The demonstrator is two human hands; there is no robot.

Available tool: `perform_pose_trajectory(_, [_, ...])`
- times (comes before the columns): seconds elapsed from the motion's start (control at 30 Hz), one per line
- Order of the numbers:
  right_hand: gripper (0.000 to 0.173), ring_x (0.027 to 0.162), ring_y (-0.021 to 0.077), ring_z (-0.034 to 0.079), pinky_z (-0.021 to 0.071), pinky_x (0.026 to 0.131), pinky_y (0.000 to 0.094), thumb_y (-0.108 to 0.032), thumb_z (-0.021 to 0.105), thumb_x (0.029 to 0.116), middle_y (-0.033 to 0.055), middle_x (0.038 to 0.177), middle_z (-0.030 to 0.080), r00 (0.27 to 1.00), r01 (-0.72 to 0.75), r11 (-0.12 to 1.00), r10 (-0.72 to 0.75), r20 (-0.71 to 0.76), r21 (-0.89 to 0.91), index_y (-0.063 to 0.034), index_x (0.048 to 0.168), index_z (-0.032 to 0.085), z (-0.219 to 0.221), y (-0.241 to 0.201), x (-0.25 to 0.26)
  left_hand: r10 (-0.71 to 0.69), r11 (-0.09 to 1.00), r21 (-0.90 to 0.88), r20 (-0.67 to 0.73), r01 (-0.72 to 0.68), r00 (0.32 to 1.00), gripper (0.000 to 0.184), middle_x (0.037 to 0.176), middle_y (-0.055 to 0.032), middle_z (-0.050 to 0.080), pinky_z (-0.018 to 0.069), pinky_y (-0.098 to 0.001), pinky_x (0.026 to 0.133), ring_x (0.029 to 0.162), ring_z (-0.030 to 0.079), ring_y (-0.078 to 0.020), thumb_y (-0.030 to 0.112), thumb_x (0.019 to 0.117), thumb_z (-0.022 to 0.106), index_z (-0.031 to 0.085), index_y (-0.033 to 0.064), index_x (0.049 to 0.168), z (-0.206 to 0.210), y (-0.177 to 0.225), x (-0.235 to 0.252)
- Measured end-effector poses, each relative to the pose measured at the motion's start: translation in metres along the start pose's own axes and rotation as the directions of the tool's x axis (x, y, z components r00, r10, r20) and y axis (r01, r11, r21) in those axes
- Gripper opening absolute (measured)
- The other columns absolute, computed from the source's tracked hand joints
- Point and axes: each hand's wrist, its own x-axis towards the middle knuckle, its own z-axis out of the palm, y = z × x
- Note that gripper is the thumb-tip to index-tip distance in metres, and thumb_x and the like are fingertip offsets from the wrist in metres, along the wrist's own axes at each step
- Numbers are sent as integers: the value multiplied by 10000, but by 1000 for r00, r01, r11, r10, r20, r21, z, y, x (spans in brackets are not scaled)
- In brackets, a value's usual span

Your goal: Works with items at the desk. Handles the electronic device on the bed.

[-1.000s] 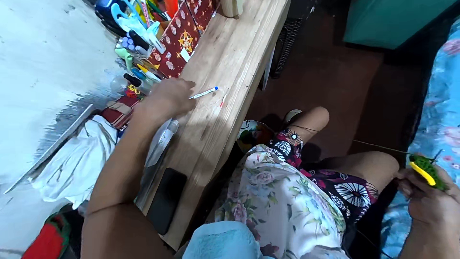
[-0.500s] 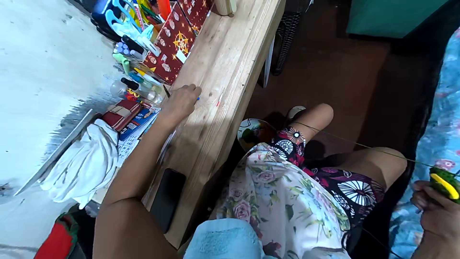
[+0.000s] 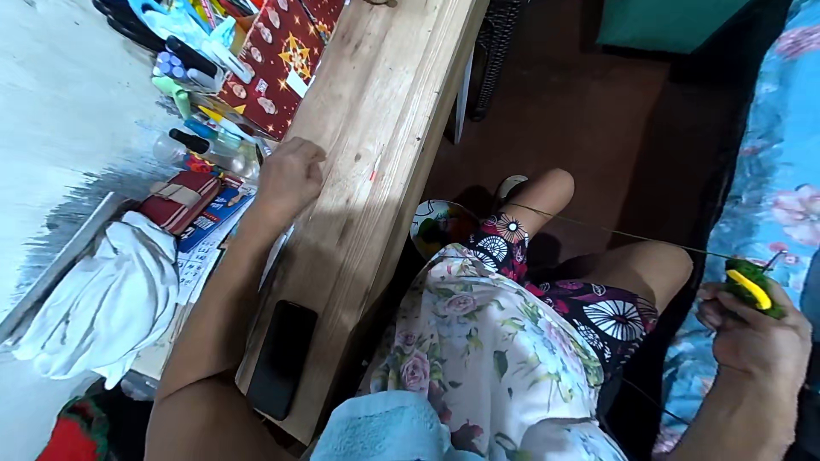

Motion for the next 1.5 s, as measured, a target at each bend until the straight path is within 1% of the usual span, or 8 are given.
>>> perform_pose_trajectory(0.2, [382, 478, -5, 511, 407, 421, 129, 16, 406, 959, -83, 785, 667, 1000, -5, 1000, 5, 3, 21, -76, 1309, 527, -5, 7, -3, -232, 938, -226, 148, 261, 961, 317, 908, -156, 685, 506, -544, 789, 839, 654, -298, 317, 969, 700, 712, 4, 1017, 20, 58, 29])
perform_pose_trajectory(0.37, [396, 485, -10, 507, 409, 427, 126, 7, 411, 969, -81, 798, 656, 999, -47, 999, 47, -28, 12, -69, 1346, 506, -12, 16, -8, -268, 936, -190, 160, 296, 950, 204, 890, -170, 678, 494, -555, 785, 843, 647, -324, 194, 978, 668, 708, -4, 1006, 30, 65, 44])
perform_pose_trajectory(0.57, [412, 477, -16, 483, 387, 422, 128, 10, 419, 953, -84, 793, 659, 998, -51, 999, 52, -47, 9, -72, 1346, 511, -19, 21, -12, -368, 926, -76, 37, 370, 929, 279, 1067, -312, 661, 458, -688, 903, 1047, 632, -493, 157, 990, 571, 665, -80, 1101, 25, 28, 88])
perform_pose_trajectory(0.7, [450, 502, -9, 465, 379, 440, 141, 18, 458, 946, -49, 801, 622, 993, -70, 997, 68, -100, -19, -22, 1392, 498, -15, 5, -25, -382, 916, 120, -35, 384, 923, 345, 1081, -425, 603, 424, -801, 827, 1043, 582, -627, 189, 978, 611, 618, -140, 1082, 22, 15, 113])
perform_pose_trajectory(0.97, [532, 550, 6, 468, 391, 492, 168, 76, 414, 923, 29, 919, 660, 989, -10, 996, -4, -151, -92, -43, 1429, 529, -27, -18, -50, -9, 998, 67, 95, 3, 995, 492, 1392, -397, 470, 297, -796, 1020, 1285, 431, -630, 267, 1049, 569, 499, -41, 1426, -8, 188, 154])
perform_pose_trajectory(1.1, [536, 592, 17, 499, 419, 516, 187, 88, 420, 916, 51, 990, 675, 987, 31, 994, -48, -153, -108, -35, 1426, 527, -25, -26, -69, 312, 946, 43, 130, -320, 941, 474, 1371, -443, 454, 316, -857, 897, 1196, 454, -696, 268, 1016, 628, 569, -61, 1353, 5, 265, 192])
perform_pose_trajectory(1.37, [544, 733, 66, 557, 478, 645, 265, 101, 459, 905, 102, 1171, 675, 978, 15, 990, -44, -206, -139, -38, 1422, 552, -39, -4, -111, 717, 697, -196, 201, -690, 667, 468, 1399, -370, 483, 366, -770, 991, 1255, 484, -594, 242, 1009, 635, 574, -60, 1362, 79, 430, 162])
perform_pose_trajectory(1.5, [604, 949, 114, 637, 536, 801, 326, 111, 474, 905, 84, 1326, 637, 949, 20, 996, -45, -311, -83, -104, 1466, 536, -50, 5, -135, 868, 496, -417, 229, -761, 440, 464, 1427, -264, 517, 435, -658, 1025, 1268, 539, -464, 234, 990, 670, 580, 0, 1380, 130, 468, 95])
